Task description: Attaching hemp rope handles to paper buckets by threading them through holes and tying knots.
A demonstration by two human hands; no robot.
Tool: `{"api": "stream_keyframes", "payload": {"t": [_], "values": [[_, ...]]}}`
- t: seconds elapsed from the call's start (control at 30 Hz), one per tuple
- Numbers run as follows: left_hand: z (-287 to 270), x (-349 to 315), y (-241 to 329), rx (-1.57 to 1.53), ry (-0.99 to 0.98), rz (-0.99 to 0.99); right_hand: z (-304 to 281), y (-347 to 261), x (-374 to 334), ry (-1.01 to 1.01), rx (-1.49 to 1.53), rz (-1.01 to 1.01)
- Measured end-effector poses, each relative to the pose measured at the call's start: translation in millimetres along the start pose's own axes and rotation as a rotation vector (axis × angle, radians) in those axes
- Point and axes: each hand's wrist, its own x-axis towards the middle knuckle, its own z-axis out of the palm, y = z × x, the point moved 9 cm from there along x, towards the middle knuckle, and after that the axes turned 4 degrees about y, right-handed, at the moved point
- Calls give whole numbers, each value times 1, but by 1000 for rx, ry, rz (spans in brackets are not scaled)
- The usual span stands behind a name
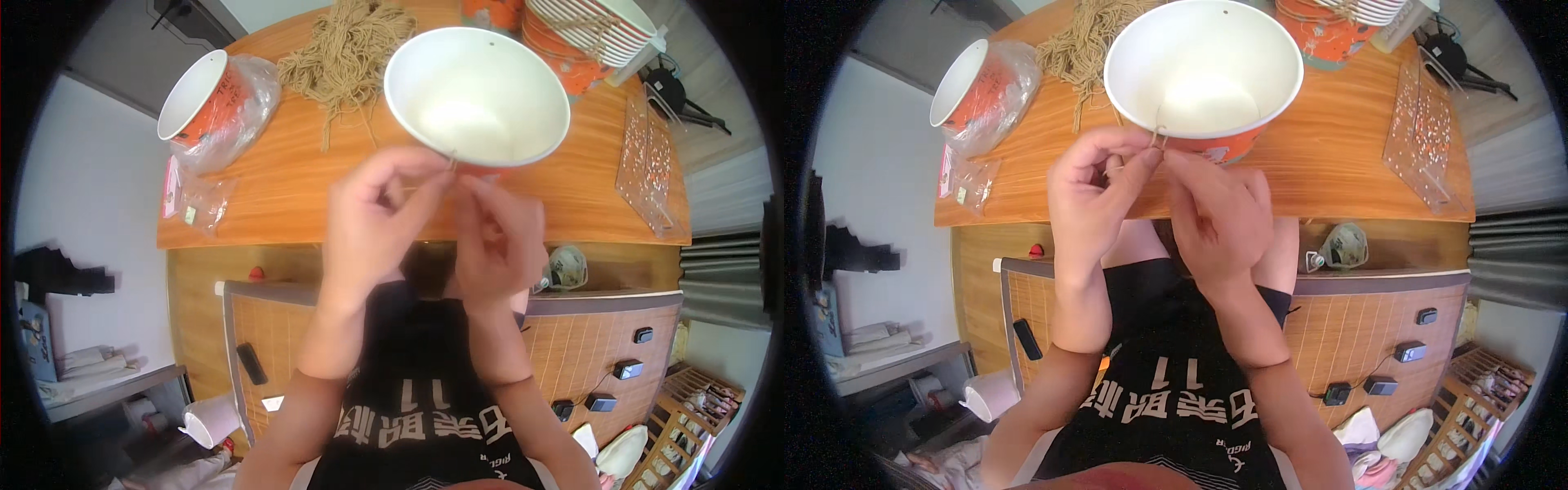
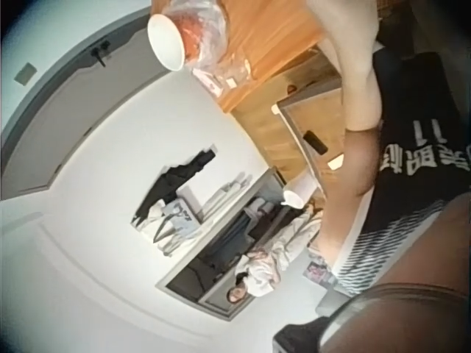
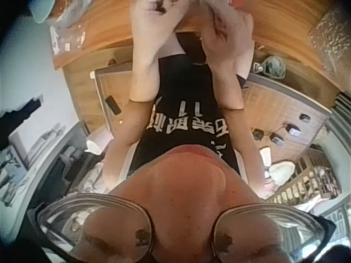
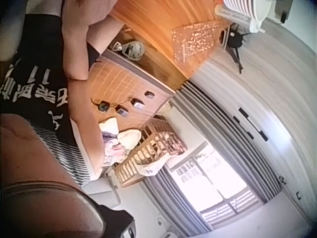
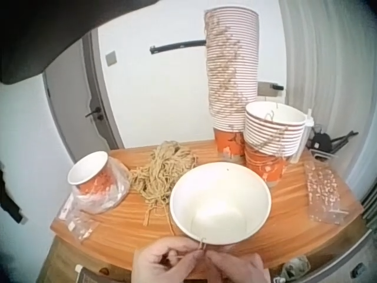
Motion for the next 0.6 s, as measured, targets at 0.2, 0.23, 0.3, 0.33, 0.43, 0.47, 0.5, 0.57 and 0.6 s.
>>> {"api": "stream_keyframes", "payload": {"t": [0.2, 0.23, 0.3, 0.33, 0.43, 0.47, 0.5, 0.57, 0.6], "values": [[-8, -2, 11, 52, 50, 145, 7, -35, 27, -216, -266, -434], [-9, -2, 13, 58, 46, 166, 10, -36, 31, -202, -258, -458], [-10, -2, 14, 61, 46, 186, 16, -27, 41, -244, -213, -423], [-11, -2, 14, 80, 55, 203, 18, -23, 43, -282, -173, -384], [-9, -4, 18, 93, 59, 190, 16, -22, 52, -272, -153, -300], [-7, -5, 17, 88, 51, 163, 18, -23, 52, -305, -170, -316], [-6, -5, 18, 88, 52, 163, 17, -24, 52, -306, -170, -317], [-5, -4, 18, 79, 43, 156, 14, -27, 53, -279, -201, -335], [-6, -4, 17, 79, 48, 150, 16, -27, 53, -286, -200, -334]]}}
